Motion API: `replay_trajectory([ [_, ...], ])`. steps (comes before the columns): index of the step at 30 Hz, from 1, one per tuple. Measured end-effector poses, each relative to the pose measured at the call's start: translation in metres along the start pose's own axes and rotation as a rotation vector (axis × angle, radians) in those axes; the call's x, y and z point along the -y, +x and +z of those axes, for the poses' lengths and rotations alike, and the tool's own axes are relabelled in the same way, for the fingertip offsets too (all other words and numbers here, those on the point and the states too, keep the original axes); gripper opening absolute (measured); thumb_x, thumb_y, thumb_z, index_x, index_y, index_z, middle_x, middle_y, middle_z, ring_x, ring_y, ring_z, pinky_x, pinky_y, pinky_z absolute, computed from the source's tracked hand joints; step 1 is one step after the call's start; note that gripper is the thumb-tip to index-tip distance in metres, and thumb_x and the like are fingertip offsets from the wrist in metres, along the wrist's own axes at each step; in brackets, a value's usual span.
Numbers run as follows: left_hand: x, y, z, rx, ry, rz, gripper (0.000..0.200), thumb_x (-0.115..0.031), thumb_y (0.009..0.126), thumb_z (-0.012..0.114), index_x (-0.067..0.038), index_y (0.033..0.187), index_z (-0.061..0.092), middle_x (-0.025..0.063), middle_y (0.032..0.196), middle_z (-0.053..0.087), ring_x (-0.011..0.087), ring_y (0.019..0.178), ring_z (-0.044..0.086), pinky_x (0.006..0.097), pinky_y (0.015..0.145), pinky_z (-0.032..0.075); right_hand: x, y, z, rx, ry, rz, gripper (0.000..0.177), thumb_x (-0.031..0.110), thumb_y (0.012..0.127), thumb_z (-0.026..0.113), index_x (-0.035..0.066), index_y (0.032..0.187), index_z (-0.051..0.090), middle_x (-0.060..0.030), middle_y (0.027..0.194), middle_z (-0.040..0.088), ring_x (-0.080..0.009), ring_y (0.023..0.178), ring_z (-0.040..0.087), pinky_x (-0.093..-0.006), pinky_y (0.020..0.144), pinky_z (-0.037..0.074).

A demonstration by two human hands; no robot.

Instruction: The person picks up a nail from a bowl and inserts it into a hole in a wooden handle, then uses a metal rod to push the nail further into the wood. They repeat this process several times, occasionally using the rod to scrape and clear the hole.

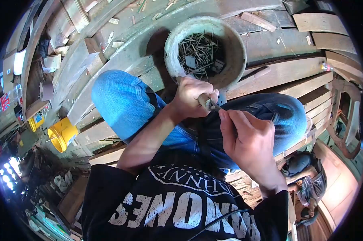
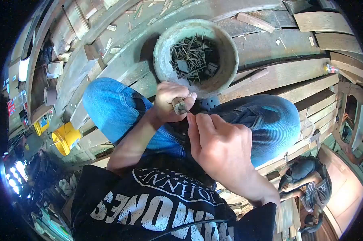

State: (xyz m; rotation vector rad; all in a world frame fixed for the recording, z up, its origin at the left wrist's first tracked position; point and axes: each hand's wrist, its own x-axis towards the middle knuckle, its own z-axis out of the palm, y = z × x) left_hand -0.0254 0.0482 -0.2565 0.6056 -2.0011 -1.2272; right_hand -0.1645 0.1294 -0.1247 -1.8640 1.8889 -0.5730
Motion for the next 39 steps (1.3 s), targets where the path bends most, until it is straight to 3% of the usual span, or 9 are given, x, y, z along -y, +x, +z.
replay_trajectory([
  [4, 0.002, -0.004, 0.0, 0.048, 0.002, -0.033, 0.016, -0.01, 0.051, 0.066, -0.007, 0.066, 0.06, 0.0067, 0.067, 0.064, 0.0261, 0.061, 0.064, 0.0329, 0.055, 0.049, 0.003, 0.0, -0.001, 0.022, -0.189, -0.067, 0.023, 0.013, 0.085, 0.064, 0.006, 0.066, 0.051, -0.0024, 0.052, 0.045, -0.019, 0.037, 0.05, -0.0308, 0.034, 0.038],
  [14, 0.0, -0.009, -0.006, 0.077, 0.174, -0.124, 0.021, -0.026, 0.057, 0.068, -0.011, 0.07, 0.061, 0.0067, 0.069, 0.064, 0.027, 0.063, 0.064, 0.0376, 0.057, 0.05, 0.003, 0.001, -0.003, 0.151, -0.491, -0.27, 0.021, 0.012, 0.084, 0.062, 0.001, 0.067, 0.055, 0.0015, 0.054, 0.042, -0.0086, 0.041, 0.05, -0.0237, 0.034, 0.039],
  [17, -0.006, -0.008, -0.008, 0.129, 0.303, -0.034, 0.014, -0.011, 0.053, 0.067, -0.008, 0.065, 0.06, 0.0072, 0.067, 0.064, 0.027, 0.06, 0.064, 0.0354, 0.054, 0.051, 0.003, 0.006, -0.012, 0.283, -0.61, -0.294, 0.022, 0.011, 0.084, 0.061, 0.002, 0.065, 0.055, -0.0011, 0.054, 0.048, -0.0119, 0.042, 0.054, -0.0259, 0.034, 0.04],
  [20, -0.006, -0.008, -0.009, 0.166, 0.311, -0.108, 0.013, -0.011, 0.055, 0.067, -0.008, 0.066, 0.06, 0.0088, 0.065, 0.064, 0.0284, 0.058, 0.064, 0.0362, 0.053, 0.051, -0.017, 0.023, -0.02, 0.382, -0.364, -0.387, 0.022, 0.011, 0.084, 0.061, 0.004, 0.064, 0.056, -0.0049, 0.056, 0.054, -0.0184, 0.043, 0.058, -0.0294, 0.035, 0.042],
  [22, -0.004, -0.009, -0.014, 0.153, 0.304, -0.125, 0.011, -0.01, 0.057, 0.066, -0.008, 0.066, 0.061, 0.0092, 0.064, 0.063, 0.0286, 0.057, 0.064, 0.0365, 0.053, 0.051, -0.03, 0.019, -0.005, 0.243, -0.069, -0.299, 0.021, 0.012, 0.084, 0.062, 0.005, 0.065, 0.057, -0.0071, 0.058, 0.058, -0.0242, 0.043, 0.059, -0.0325, 0.037, 0.043],
  [26, -0.003, -0.007, -0.012, 0.101, 0.361, -0.14, 0.006, -0.01, 0.063, 0.062, -0.009, 0.069, 0.062, 0.0103, 0.062, 0.063, 0.0291, 0.055, 0.063, 0.0366, 0.051, 0.051, -0.023, 0.012, 0.004, 0.1, -0.268, -0.214, 0.019, 0.015, 0.085, 0.064, 0.005, 0.07, 0.057, -0.0052, 0.056, 0.054, -0.0237, 0.039, 0.055, -0.0326, 0.038, 0.043],
  [31, -0.012, 0.001, -0.015, 0.016, 0.402, -0.138, 0.007, -0.006, 0.067, 0.055, -0.007, 0.067, 0.062, 0.0109, 0.06, 0.061, 0.0302, 0.054, 0.062, 0.0391, 0.049, 0.05, -0.018, 0.018, -0.01, 0.242, -0.266, -0.306, 0.015, 0.013, 0.084, 0.061, 0.004, 0.072, 0.057, -0.0054, 0.057, 0.054, -0.0225, 0.041, 0.056, -0.0335, 0.04, 0.045],
  [34, -0.005, -0.006, -0.01, 0.092, 0.421, -0.209, 0.009, -0.019, 0.063, 0.066, -0.01, 0.066, 0.065, 0.0109, 0.058, 0.062, 0.0296, 0.054, 0.063, 0.0416, 0.052, 0.051, -0.03, 0.016, 0.001, 0.156, -0.111, -0.237, 0.013, 0.011, 0.082, 0.061, 0.004, 0.072, 0.057, -0.0064, 0.059, 0.056, -0.0229, 0.044, 0.058, -0.0333, 0.041, 0.046],
  [39, -0.012, 0.0, -0.016, 0.101, 0.427, -0.204, 0.006, -0.015, 0.063, 0.064, -0.01, 0.067, 0.064, 0.0112, 0.059, 0.061, 0.0305, 0.054, 0.062, 0.0409, 0.052, 0.05, -0.015, 0.02, -0.008, 0.223, -0.292, -0.203, 0.015, 0.011, 0.082, 0.062, 0.004, 0.07, 0.057, -0.0096, 0.057, 0.057, -0.0266, 0.045, 0.059, -0.0357, 0.042, 0.047],
])
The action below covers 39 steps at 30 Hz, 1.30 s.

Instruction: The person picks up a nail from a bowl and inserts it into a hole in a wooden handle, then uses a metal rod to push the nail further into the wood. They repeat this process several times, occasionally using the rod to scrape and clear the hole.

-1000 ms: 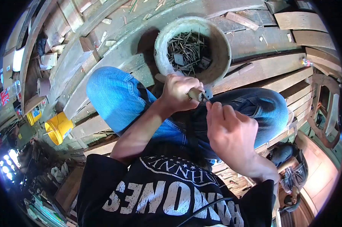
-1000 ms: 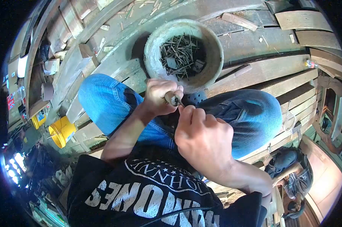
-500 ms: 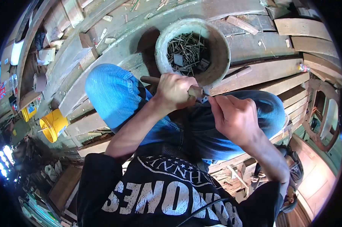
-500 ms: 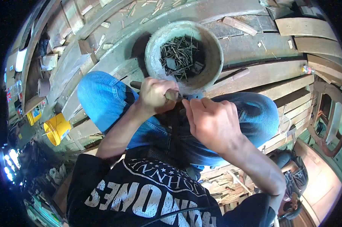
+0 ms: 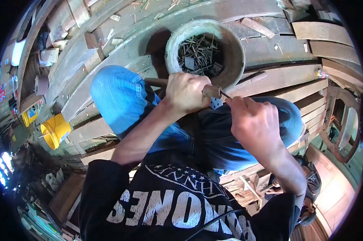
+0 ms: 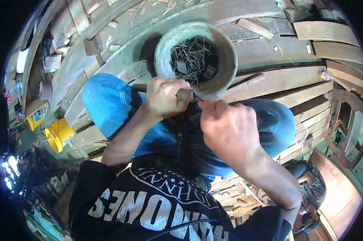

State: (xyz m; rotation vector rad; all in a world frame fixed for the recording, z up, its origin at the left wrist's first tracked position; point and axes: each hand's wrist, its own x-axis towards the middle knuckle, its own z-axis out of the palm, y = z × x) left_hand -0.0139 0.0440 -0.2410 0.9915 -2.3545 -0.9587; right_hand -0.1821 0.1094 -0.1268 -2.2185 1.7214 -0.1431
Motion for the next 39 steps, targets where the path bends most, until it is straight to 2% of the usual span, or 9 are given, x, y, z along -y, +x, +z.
replay_trajectory([
  [3, 0.001, -0.002, 0.004, 0.011, 0.025, 0.01, 0.009, -0.012, 0.061, 0.064, -0.01, 0.07, 0.063, 0.0111, 0.062, 0.061, 0.0308, 0.056, 0.061, 0.0406, 0.052, 0.05, -0.003, -0.001, -0.001, 0.04, -0.049, -0.079, 0.018, 0.012, 0.083, 0.062, 0.003, 0.069, 0.055, -0.0112, 0.055, 0.056, -0.0291, 0.047, 0.059, -0.0377, 0.044, 0.047],
  [5, 0.004, -0.004, 0.005, 0.093, 0.004, -0.053, 0.013, -0.021, 0.061, 0.067, -0.01, 0.069, 0.067, 0.0121, 0.06, 0.063, 0.0305, 0.057, 0.064, 0.0433, 0.056, 0.052, -0.01, -0.003, 0.014, -0.058, 0.178, 0.015, 0.014, 0.009, 0.082, 0.065, 0.005, 0.072, 0.056, -0.0087, 0.055, 0.056, -0.0273, 0.047, 0.058, -0.0374, 0.043, 0.044],
  [9, 0.004, 0.0, 0.005, 0.0, 0.018, -0.045, 0.016, -0.021, 0.061, 0.068, -0.009, 0.072, 0.069, 0.0138, 0.061, 0.063, 0.0316, 0.058, 0.064, 0.0433, 0.057, 0.052, -0.003, 0.0, 0.008, -0.017, 0.007, 0.074, 0.018, 0.011, 0.084, 0.06, 0.003, 0.069, 0.055, -0.0132, 0.055, 0.056, -0.0311, 0.048, 0.059, -0.0388, 0.046, 0.048],
  [14, 0.006, -0.005, 0.005, 0.129, 0.038, -0.036, 0.014, -0.02, 0.063, 0.067, -0.01, 0.071, 0.068, 0.0127, 0.061, 0.063, 0.0315, 0.058, 0.064, 0.0435, 0.056, 0.051, -0.011, -0.003, 0.012, -0.01, 0.28, 0.051, 0.015, 0.005, 0.081, 0.065, 0.001, 0.069, 0.056, -0.0151, 0.058, 0.057, -0.0348, 0.052, 0.058, -0.0416, 0.048, 0.046],
  [21, 0.001, -0.001, 0.0, -0.005, 0.01, 0.005, 0.016, -0.007, 0.061, 0.064, -0.007, 0.077, 0.067, 0.013, 0.066, 0.064, 0.0317, 0.06, 0.064, 0.0383, 0.056, 0.053, -0.001, -0.003, 0.001, 0.031, 0.111, 0.102, 0.018, 0.009, 0.081, 0.063, 0.001, 0.066, 0.056, -0.0179, 0.057, 0.058, -0.0364, 0.054, 0.061, -0.0437, 0.051, 0.05],
  [22, 0.0, -0.002, 0.003, 0.004, -0.018, -0.013, 0.011, -0.019, 0.064, 0.066, -0.009, 0.069, 0.067, 0.0137, 0.059, 0.061, 0.0334, 0.057, 0.062, 0.0423, 0.052, 0.051, -0.005, -0.005, 0.003, 0.033, 0.191, 0.073, 0.017, 0.009, 0.081, 0.063, 0.001, 0.067, 0.057, -0.0178, 0.058, 0.058, -0.0358, 0.054, 0.061, -0.0434, 0.051, 0.05],
  [29, -0.005, 0.002, -0.002, 0.014, 0.022, -0.012, 0.02, -0.008, 0.061, 0.065, -0.006, 0.08, 0.069, 0.0145, 0.068, 0.064, 0.0322, 0.061, 0.064, 0.0384, 0.058, 0.053, 0.001, -0.008, 0.005, -0.042, 0.187, 0.089, 0.013, 0.009, 0.08, 0.061, 0.001, 0.07, 0.059, -0.0177, 0.057, 0.058, -0.0356, 0.053, 0.061, -0.0431, 0.05, 0.05],
  [35, 0.001, -0.008, 0.005, 0.102, 0.021, -0.05, 0.017, -0.018, 0.061, 0.067, -0.011, 0.076, 0.07, 0.0123, 0.065, 0.065, 0.0316, 0.061, 0.064, 0.0414, 0.058, 0.052, -0.007, -0.01, 0.011, -0.054, 0.233, 0.056, 0.008, 0.008, 0.08, 0.06, 0.002, 0.076, 0.061, -0.0158, 0.06, 0.06, -0.0318, 0.054, 0.063, -0.0399, 0.051, 0.052],
  [39, -0.006, 0.001, -0.005, 0.067, 0.052, -0.057, 0.016, -0.017, 0.061, 0.067, -0.01, 0.075, 0.069, 0.0129, 0.063, 0.064, 0.032, 0.061, 0.064, 0.0419, 0.058, 0.052, -0.002, -0.005, -0.001, -0.025, 0.1, 0.092, 0.019, 0.006, 0.08, 0.066, 0.001, 0.065, 0.055, -0.0168, 0.059, 0.056, -0.0369, 0.054, 0.057, -0.0423, 0.05, 0.046],
])
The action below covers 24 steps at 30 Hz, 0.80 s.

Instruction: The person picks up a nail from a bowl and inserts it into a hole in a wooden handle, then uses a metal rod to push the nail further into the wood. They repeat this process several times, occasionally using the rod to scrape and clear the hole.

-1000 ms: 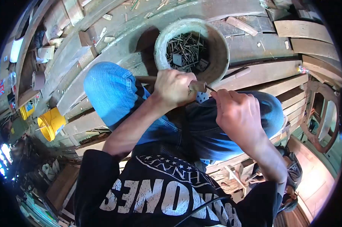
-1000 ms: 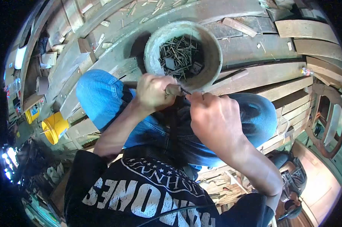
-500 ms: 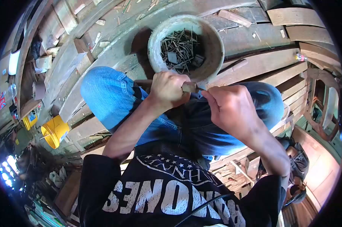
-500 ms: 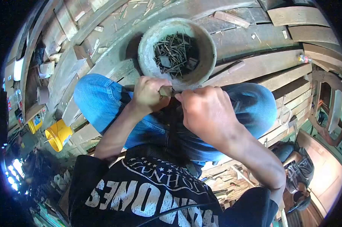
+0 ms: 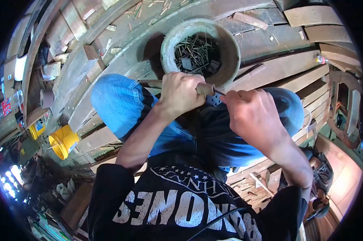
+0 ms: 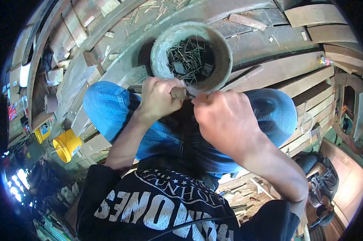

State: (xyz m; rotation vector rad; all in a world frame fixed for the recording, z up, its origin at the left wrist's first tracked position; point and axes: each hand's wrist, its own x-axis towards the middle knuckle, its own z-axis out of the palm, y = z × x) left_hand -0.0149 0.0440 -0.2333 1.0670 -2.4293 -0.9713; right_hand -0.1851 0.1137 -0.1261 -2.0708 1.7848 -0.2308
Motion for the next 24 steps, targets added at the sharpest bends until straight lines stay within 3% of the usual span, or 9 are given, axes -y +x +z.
replay_trajectory([
  [2, 0.002, -0.004, 0.005, -0.041, -0.043, 0.055, 0.014, -0.016, 0.062, 0.067, -0.009, 0.074, 0.069, 0.0133, 0.062, 0.063, 0.0327, 0.06, 0.063, 0.0417, 0.058, 0.052, -0.004, -0.002, -0.003, 0.068, 0.128, -0.093, 0.006, 0.006, 0.078, 0.059, 0.002, 0.075, 0.062, -0.0178, 0.063, 0.061, -0.0335, 0.057, 0.063, -0.0415, 0.053, 0.052],
  [3, 0.003, -0.007, 0.006, 0.056, -0.101, 0.018, 0.014, -0.015, 0.062, 0.067, -0.008, 0.074, 0.069, 0.0138, 0.063, 0.063, 0.0331, 0.06, 0.063, 0.0411, 0.057, 0.052, -0.007, -0.003, 0.002, 0.047, 0.148, -0.078, 0.006, 0.006, 0.077, 0.06, 0.001, 0.077, 0.063, -0.0172, 0.063, 0.061, -0.0335, 0.057, 0.063, -0.0412, 0.054, 0.052],
  [8, 0.003, 0.0, -0.003, 0.015, -0.239, 0.002, 0.014, -0.011, 0.062, 0.066, -0.007, 0.075, 0.07, 0.015, 0.064, 0.064, 0.0332, 0.06, 0.064, 0.0399, 0.057, 0.052, 0.0, -0.002, -0.005, -0.034, 0.109, -0.039, 0.008, 0.009, 0.079, 0.061, 0.002, 0.075, 0.062, -0.0162, 0.061, 0.061, -0.0334, 0.056, 0.062, -0.0416, 0.052, 0.051],
  [10, 0.006, 0.003, -0.006, -0.036, -0.365, 0.135, 0.016, -0.008, 0.06, 0.066, -0.006, 0.075, 0.069, 0.0148, 0.064, 0.063, 0.0324, 0.06, 0.064, 0.0377, 0.056, 0.052, 0.001, 0.003, -0.015, -0.056, 0.09, -0.071, 0.01, 0.009, 0.079, 0.062, 0.001, 0.074, 0.061, -0.0159, 0.06, 0.06, -0.0331, 0.055, 0.062, -0.0417, 0.051, 0.05],
  [12, 0.0, 0.008, -0.013, -0.079, -0.418, 0.17, 0.004, -0.006, 0.065, 0.067, -0.005, 0.066, 0.064, 0.0136, 0.056, 0.057, 0.0305, 0.05, 0.059, 0.0353, 0.048, 0.046, 0.0, 0.005, -0.025, -0.014, 0.376, -0.087, 0.012, 0.008, 0.08, 0.066, 0.001, 0.072, 0.059, -0.0162, 0.058, 0.058, -0.0315, 0.053, 0.062, -0.042, 0.047, 0.048],
  [15, -0.015, 0.022, -0.042, -0.084, -0.514, 0.148, 0.034, -0.006, 0.078, 0.065, -0.003, 0.052, 0.044, 0.011, 0.046, 0.038, 0.0261, 0.039, 0.04, 0.0349, 0.04, 0.03, 0.004, 0.011, -0.048, -0.153, 0.458, -0.126, 0.01, 0.003, 0.079, 0.068, 0.001, 0.075, 0.059, -0.0137, 0.055, 0.055, -0.0282, 0.047, 0.058, -0.0378, 0.042, 0.042],
  [18, -0.023, 0.036, -0.06, -0.214, -0.5, 0.299, 0.042, 0.0, 0.074, 0.066, -0.005, 0.049, 0.034, 0.0052, 0.045, 0.026, 0.0211, 0.037, 0.026, 0.033, 0.039, 0.02, 0.008, 0.017, -0.067, -0.279, 0.434, -0.123, 0.007, 0.0, 0.079, 0.067, 0.001, 0.077, 0.06, -0.0103, 0.054, 0.054, -0.0261, 0.039, 0.052, -0.0345, 0.038, 0.039],
  [20, -0.029, 0.045, -0.075, -0.217, -0.496, 0.316, 0.044, 0.0, 0.074, 0.066, -0.005, 0.049, 0.031, 0.0054, 0.045, 0.025, 0.0205, 0.037, 0.026, 0.0333, 0.039, 0.02, 0.013, 0.019, -0.075, -0.257, 0.336, -0.16, 0.005, -0.001, 0.08, 0.065, -0.001, 0.077, 0.062, -0.0097, 0.057, 0.056, -0.0221, 0.044, 0.054, -0.0292, 0.043, 0.039],
  [24, -0.037, 0.056, -0.086, -0.265, -0.481, 0.399, 0.044, -0.001, 0.075, 0.066, -0.006, 0.049, 0.031, 0.0057, 0.045, 0.023, 0.022, 0.037, 0.026, 0.0339, 0.039, 0.02, 0.025, 0.022, -0.082, -0.284, 0.335, -0.202, 0.004, -0.001, 0.08, 0.066, 0.0, 0.078, 0.062, -0.0089, 0.057, 0.056, -0.0219, 0.043, 0.054, -0.0297, 0.043, 0.039],
])
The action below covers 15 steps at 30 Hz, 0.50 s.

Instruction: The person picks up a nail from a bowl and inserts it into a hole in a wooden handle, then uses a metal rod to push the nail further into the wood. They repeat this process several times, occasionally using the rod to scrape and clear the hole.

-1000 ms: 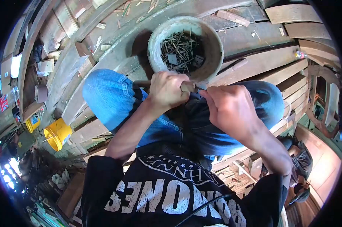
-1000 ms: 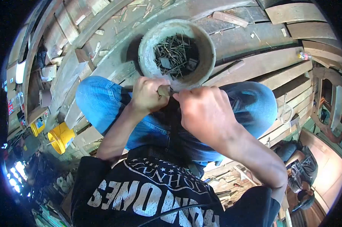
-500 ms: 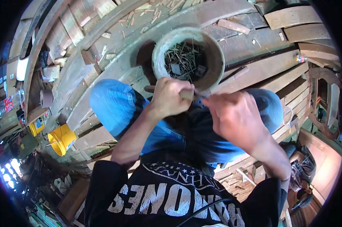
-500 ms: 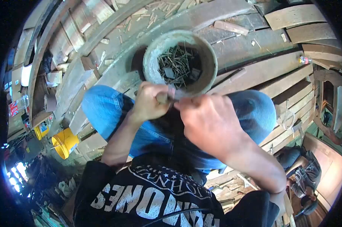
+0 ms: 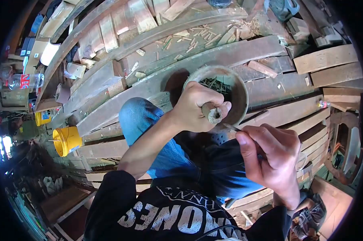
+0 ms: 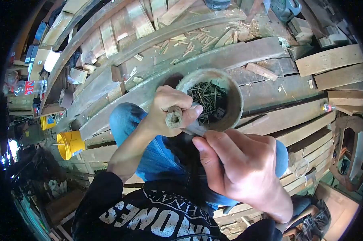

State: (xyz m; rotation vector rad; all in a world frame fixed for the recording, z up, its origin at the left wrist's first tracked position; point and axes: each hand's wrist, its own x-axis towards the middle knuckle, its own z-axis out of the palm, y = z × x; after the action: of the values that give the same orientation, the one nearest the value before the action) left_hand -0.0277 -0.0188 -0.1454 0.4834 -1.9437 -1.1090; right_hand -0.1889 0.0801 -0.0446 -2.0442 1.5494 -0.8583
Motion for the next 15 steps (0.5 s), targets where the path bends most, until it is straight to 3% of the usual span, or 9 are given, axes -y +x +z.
replay_trajectory([
  [7, -0.001, 0.0, 0.001, 0.042, 0.007, -0.003, 0.04, 0.0, 0.074, 0.065, -0.005, 0.051, 0.034, 0.0054, 0.046, 0.026, 0.0213, 0.037, 0.026, 0.0327, 0.039, 0.02, 0.006, 0.001, -0.004, 0.037, -0.262, -0.014, 0.009, 0.001, 0.079, 0.069, -0.001, 0.087, 0.066, -0.0074, 0.056, 0.053, -0.0204, 0.041, 0.048, -0.0308, 0.039, 0.035],
  [10, 0.003, -0.002, -0.001, 0.047, 0.03, -0.006, 0.039, -0.001, 0.075, 0.065, -0.005, 0.05, 0.036, 0.0052, 0.046, 0.026, 0.02, 0.038, 0.026, 0.0327, 0.039, 0.021, 0.006, 0.002, -0.01, -0.077, -0.253, -0.046, 0.01, 0.001, 0.079, 0.07, -0.001, 0.087, 0.065, -0.0072, 0.056, 0.053, -0.0197, 0.04, 0.047, -0.0307, 0.039, 0.034],
  [15, 0.0, -0.001, 0.0, 0.059, 0.023, -0.041, 0.039, -0.003, 0.076, 0.065, -0.006, 0.049, 0.037, 0.0047, 0.046, 0.026, 0.0187, 0.038, 0.026, 0.0328, 0.039, 0.021, 0.008, 0.004, -0.006, -0.014, -0.243, -0.077, 0.008, 0.002, 0.079, 0.069, -0.001, 0.085, 0.065, -0.007, 0.055, 0.052, -0.0192, 0.039, 0.047, -0.0311, 0.038, 0.034],
])
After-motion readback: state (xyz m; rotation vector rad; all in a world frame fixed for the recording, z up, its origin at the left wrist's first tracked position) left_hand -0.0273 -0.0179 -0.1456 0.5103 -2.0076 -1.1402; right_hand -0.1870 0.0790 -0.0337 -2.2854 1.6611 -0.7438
